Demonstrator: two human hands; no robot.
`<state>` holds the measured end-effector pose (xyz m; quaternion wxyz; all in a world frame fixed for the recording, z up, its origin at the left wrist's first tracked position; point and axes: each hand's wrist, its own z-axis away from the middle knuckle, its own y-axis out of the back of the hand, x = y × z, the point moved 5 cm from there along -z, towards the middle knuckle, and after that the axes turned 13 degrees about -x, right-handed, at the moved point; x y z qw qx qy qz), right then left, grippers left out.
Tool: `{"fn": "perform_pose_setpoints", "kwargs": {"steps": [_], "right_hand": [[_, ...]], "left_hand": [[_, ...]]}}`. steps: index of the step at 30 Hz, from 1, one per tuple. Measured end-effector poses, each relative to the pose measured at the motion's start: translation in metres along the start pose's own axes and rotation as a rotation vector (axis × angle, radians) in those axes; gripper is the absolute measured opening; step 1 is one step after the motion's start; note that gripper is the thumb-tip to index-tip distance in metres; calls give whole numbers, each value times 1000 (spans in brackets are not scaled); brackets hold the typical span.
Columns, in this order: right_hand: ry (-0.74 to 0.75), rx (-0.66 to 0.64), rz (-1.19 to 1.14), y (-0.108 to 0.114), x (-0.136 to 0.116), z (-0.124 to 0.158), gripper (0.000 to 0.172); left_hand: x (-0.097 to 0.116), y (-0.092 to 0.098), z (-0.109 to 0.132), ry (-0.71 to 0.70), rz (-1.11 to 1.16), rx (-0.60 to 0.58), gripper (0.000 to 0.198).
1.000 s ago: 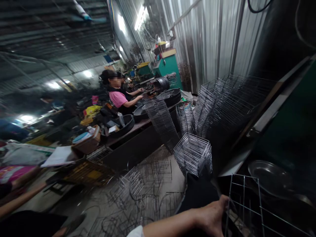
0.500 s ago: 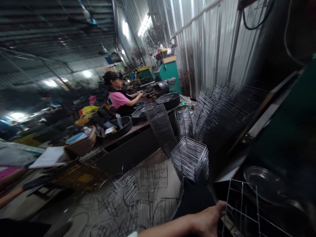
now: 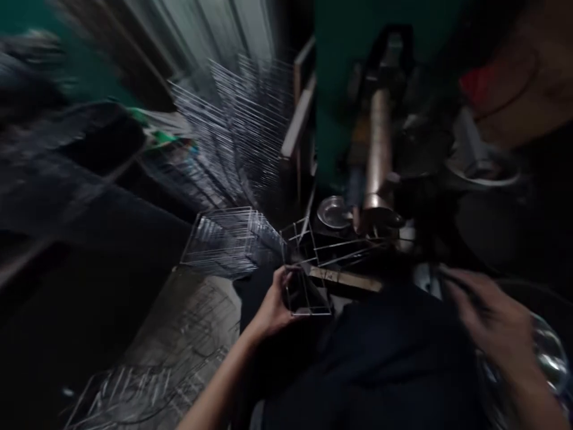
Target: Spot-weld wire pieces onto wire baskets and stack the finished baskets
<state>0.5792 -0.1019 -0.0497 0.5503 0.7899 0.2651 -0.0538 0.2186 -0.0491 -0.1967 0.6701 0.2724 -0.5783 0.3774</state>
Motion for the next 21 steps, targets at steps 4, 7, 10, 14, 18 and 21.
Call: {"fn": "perform_pose_setpoints", "kwargs": {"steps": [4,7,10,14,18,21], "right_hand": [[135,-190,-1,-27,-24,-16,33],[229,-219,0,-47,-39,-45,29],[286,-281,2,-61,-40,-62,27],[298,-387,13,-76,-28,-69,29],[328,-369,125,-83,-23,-72,43],[345,-320,134,-83,-24,-74,39]], "left_hand": [[-1,-5,10,33,-51,6,98],[0,-5,16,35,-86,17,99],[2,-4,14,35,-111,10,96],[10,-4,9,26,-103,-6,95],[18,-3,0,17,-69,-13,98],[18,0,-5,11,-49,-12,97]]}}
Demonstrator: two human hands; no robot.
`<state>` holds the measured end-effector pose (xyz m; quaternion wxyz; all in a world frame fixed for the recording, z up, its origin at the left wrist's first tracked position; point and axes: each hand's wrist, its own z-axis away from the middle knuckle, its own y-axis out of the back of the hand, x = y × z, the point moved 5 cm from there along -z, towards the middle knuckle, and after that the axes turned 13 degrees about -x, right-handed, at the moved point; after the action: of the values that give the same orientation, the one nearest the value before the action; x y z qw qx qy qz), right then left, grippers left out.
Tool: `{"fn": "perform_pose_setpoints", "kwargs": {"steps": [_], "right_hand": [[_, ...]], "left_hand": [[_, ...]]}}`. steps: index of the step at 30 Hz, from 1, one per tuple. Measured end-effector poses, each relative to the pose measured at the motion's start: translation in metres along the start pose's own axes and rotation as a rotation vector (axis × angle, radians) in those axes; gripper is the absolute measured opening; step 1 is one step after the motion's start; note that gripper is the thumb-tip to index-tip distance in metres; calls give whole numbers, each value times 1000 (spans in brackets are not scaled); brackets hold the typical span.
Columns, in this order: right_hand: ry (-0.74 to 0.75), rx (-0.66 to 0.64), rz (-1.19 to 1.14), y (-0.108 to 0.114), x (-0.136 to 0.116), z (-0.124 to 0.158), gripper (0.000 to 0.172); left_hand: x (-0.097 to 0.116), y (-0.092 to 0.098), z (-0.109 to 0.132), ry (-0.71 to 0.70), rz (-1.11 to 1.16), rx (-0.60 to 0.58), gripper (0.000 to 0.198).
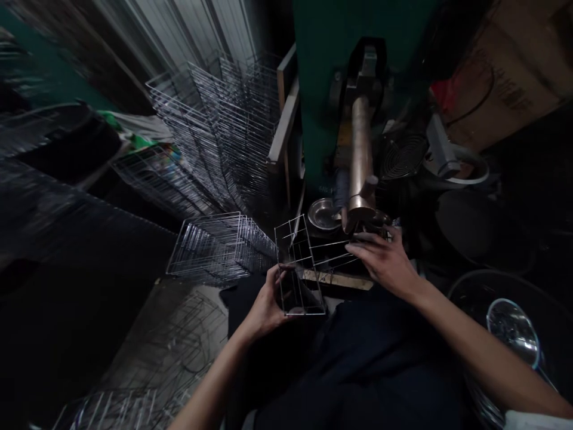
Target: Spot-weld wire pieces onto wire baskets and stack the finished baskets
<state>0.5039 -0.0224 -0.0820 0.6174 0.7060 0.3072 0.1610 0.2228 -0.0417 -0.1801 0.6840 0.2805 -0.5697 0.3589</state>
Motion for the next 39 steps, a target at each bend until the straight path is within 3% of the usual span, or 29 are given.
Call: {"fn": "perform_pose_setpoints", "kwargs": {"steps": [4,10,24,30,33,39], "right_hand": [[-31,32,-75,1,3,-2,30],[-74,65,-86,-3,7,-3,30],[-48,114,-76,1,7,-16,31],[-91,135,-96,-2,12,-15,23],[-119,181,-132,2,19,-11,12],[-104,212,-142,4,32,-18,20]], "left_hand": [[-8,4,-5,17,-9,0,99],[-14,10,-15,3,-45,-13,94],[-8,22,-27,-47,-30,-27,95],[0,24,-23,-67,-94,-37,84],[2,28,-24,-55,-100,-48,88],[13,40,-45,-42,-79,-108,106]]}}
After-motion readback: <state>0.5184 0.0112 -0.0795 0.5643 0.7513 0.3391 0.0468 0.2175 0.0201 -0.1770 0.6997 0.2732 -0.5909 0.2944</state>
